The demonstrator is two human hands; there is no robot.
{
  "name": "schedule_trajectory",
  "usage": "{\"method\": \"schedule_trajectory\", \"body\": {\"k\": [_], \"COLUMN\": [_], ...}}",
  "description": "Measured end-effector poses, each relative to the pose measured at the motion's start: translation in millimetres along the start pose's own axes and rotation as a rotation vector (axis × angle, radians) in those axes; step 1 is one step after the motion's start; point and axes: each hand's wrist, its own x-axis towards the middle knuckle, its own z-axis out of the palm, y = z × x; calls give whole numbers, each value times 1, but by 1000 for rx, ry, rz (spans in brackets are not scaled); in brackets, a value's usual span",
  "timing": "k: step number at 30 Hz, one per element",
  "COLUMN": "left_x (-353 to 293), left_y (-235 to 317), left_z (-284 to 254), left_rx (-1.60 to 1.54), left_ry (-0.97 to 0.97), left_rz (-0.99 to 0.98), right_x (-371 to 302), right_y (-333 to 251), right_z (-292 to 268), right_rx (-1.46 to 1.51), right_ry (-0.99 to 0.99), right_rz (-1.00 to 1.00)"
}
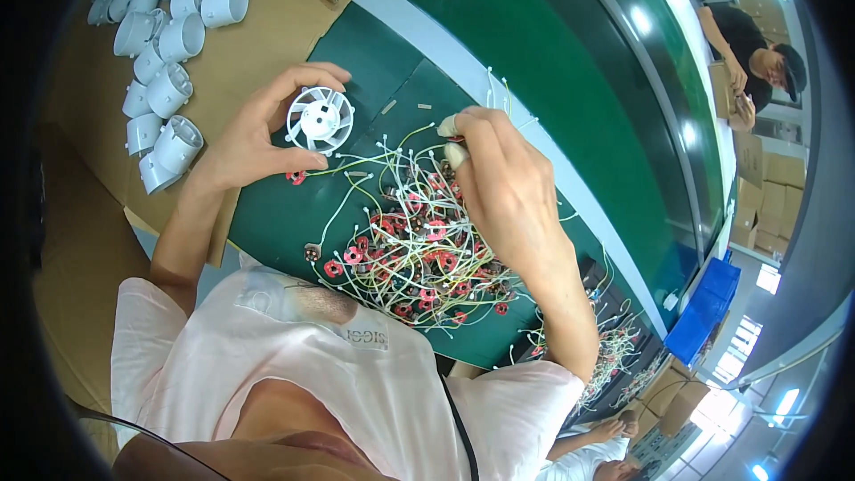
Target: Assembling electronic components by inserting wire harnesses into plastic housings.
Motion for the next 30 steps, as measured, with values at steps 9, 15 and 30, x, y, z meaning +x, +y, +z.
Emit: {"method": "schedule_trajectory", "body": {"k": [9, 15, 30], "left_x": [3, -2, 5], "left_y": [9, -6, -1], "left_z": [4, 31, 16], "left_rx": [1084, 1055, 412], "left_ry": [80, 76, 133], "left_rz": [57, 198, 62], "right_x": [-6, 1, 12], "right_y": [-4, -5, 1], "right_z": [-18, -5, 33], "right_rx": [1038, 1254, 596], "right_ry": [246, 271, 397], "right_rz": [255, 282, -39]}}
